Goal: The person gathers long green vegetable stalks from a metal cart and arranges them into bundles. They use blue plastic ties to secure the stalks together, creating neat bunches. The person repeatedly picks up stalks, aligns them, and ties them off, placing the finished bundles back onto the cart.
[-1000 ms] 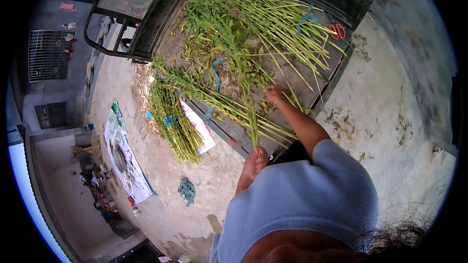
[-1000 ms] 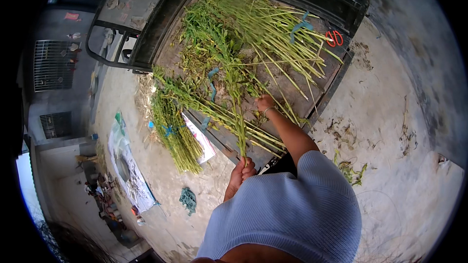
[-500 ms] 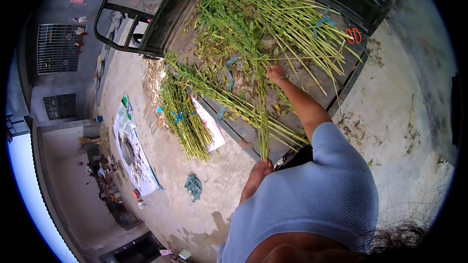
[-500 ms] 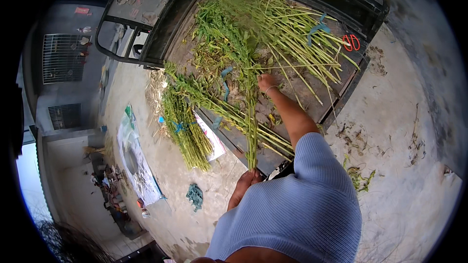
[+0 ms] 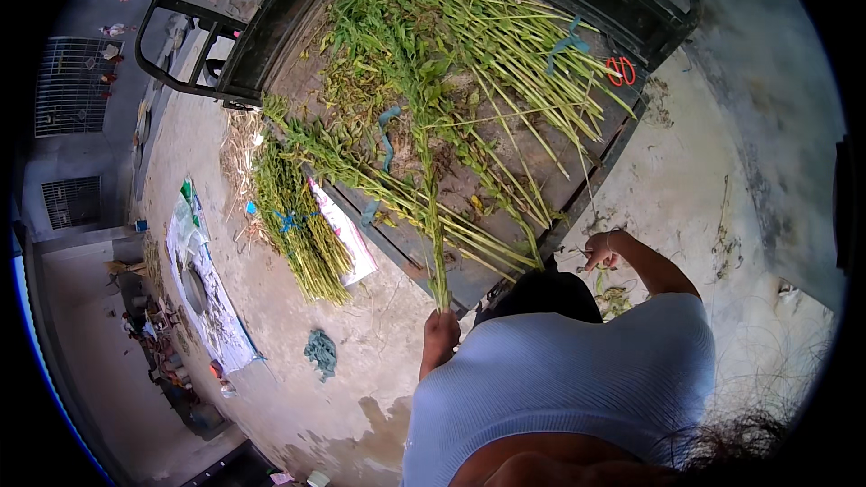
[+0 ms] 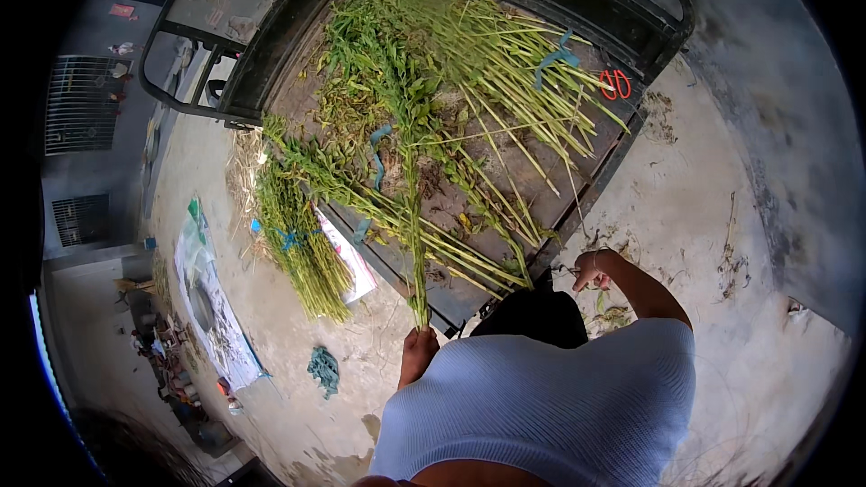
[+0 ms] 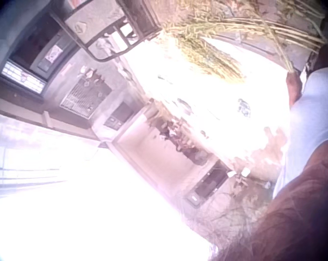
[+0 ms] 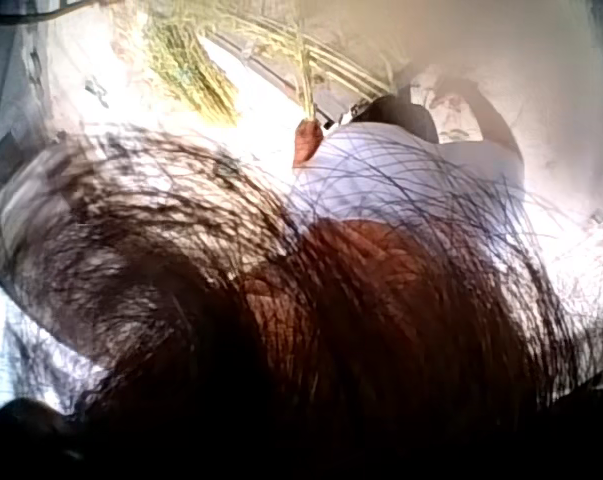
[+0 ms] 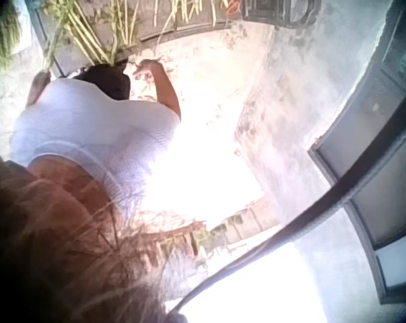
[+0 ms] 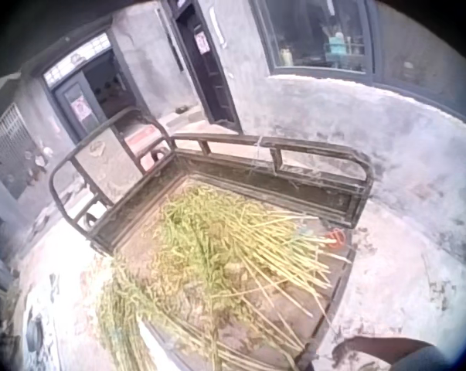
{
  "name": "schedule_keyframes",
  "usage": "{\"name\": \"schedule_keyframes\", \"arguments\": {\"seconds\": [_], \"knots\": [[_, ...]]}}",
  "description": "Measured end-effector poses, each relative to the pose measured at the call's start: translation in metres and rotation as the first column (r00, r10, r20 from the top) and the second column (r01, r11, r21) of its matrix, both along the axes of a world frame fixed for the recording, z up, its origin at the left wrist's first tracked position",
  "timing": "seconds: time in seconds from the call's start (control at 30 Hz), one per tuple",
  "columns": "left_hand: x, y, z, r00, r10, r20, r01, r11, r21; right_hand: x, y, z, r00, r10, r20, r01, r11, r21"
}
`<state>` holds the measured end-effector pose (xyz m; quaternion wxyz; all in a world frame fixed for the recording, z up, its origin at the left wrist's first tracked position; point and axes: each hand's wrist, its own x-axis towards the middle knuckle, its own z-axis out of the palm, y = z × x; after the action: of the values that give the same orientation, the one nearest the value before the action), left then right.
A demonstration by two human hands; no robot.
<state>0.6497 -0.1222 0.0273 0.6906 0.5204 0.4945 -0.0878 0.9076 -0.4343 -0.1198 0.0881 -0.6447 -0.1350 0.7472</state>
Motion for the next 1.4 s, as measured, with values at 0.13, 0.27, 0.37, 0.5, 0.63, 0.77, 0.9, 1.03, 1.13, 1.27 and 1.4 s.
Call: {"name": "schedule_keyframes", "arguments": {"seconds": [0.13,0.27,0.37,0.5,0.63,0.77,0.9,1.03,1.13,1.27,1.4], "knots": [[0.0,-0.007,0.005,0.999,0.03,-0.033,-0.031,0.999,-0.027,0.01,0.019,0.004,0.834,0.215,0.509,-0.364,0.907,0.213],[0.0,-0.003,0.012,1.0,-0.005,-0.028,0.005,1.0,-0.016,0.081,0.11,-0.013,0.437,-0.629,0.644,-0.115,0.671,0.733],[0.015,0.001,0.037,0.999,-0.033,-0.037,0.033,0.999,0.012,0.147,0.158,-0.019,0.068,-0.459,0.886,-0.124,0.877,0.464],[0.001,-0.002,0.03,0.997,0.055,0.054,-0.056,0.998,0.018,0.176,0.172,-0.012,0.183,-0.145,0.972,-0.08,0.984,0.162],[-0.005,-0.009,0.014,0.991,0.104,0.089,-0.101,0.994,-0.034,0.143,0.184,-0.019,0.387,0.037,0.922,-0.391,0.911,0.128],[0.008,-0.024,0.011,0.993,0.078,0.094,-0.074,0.996,-0.041,0.048,0.176,0.029,0.808,-0.174,0.563,-0.304,0.694,0.652],[0.02,-0.035,0.012,0.995,-0.089,0.045,0.086,0.993,0.075,-0.027,0.194,0.061,0.901,-0.399,-0.173,0.392,0.575,0.718],[0.028,-0.038,0.015,0.996,-0.084,0.003,0.083,0.992,0.098,-0.088,0.225,0.062,0.573,-0.603,-0.555,0.819,0.437,0.371],[0.015,-0.028,-0.001,0.998,-0.043,0.045,0.039,0.994,0.102,-0.105,0.242,0.061,0.509,-0.675,-0.534,0.858,0.352,0.374],[0.016,-0.014,-0.001,0.999,-0.003,0.035,0.003,1.0,-0.02,-0.109,0.25,0.057,0.617,-0.682,-0.393,0.761,0.392,0.517],[0.015,-0.003,-0.003,0.987,0.118,0.106,-0.085,0.958,-0.275,-0.077,0.227,0.07,0.772,-0.478,-0.419,0.632,0.507,0.586]]}}
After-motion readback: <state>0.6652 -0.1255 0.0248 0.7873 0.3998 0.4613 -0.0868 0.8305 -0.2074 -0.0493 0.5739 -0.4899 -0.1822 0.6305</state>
